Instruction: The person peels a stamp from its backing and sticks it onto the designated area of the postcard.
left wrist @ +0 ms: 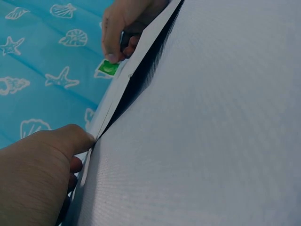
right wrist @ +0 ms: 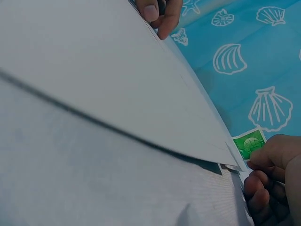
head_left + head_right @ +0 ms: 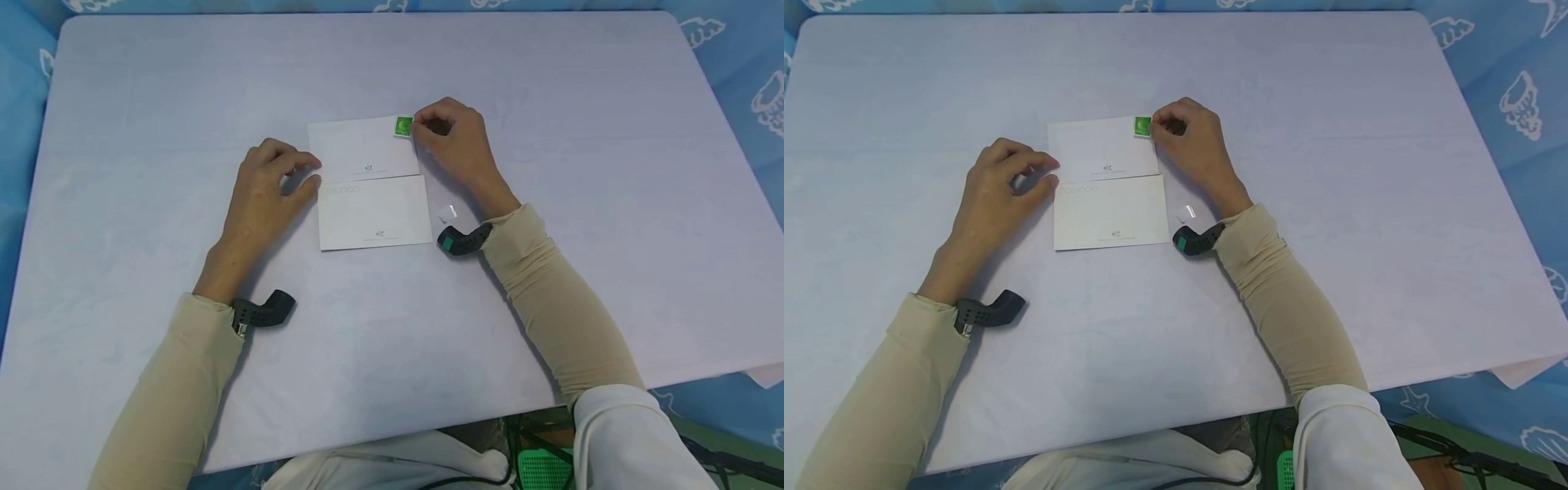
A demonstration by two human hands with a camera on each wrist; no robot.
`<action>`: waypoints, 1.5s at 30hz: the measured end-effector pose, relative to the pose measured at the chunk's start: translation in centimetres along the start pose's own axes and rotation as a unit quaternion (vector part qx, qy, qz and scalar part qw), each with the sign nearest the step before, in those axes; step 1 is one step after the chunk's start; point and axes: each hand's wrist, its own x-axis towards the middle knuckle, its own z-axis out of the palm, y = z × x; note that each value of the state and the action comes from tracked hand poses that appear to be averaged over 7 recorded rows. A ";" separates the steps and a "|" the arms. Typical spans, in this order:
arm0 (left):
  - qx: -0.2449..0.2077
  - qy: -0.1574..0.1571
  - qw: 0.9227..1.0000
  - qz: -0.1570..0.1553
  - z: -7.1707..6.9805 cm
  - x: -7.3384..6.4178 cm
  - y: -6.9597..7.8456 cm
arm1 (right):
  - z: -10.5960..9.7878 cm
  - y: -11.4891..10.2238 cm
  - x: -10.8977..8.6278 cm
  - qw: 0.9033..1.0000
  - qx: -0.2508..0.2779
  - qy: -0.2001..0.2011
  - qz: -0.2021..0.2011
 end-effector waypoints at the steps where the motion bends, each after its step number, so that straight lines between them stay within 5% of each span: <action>1: 0.001 0.000 1.000 0.000 0.0 0.0 0.0 | 0.0 0.0 0.0 1.000 0.000 -0.001 0.000; 45: 0.003 0.005 1.000 0.015 -0.5 -0.7 0.3 | -0.7 -0.4 0.9 0.998 0.016 -0.065 0.014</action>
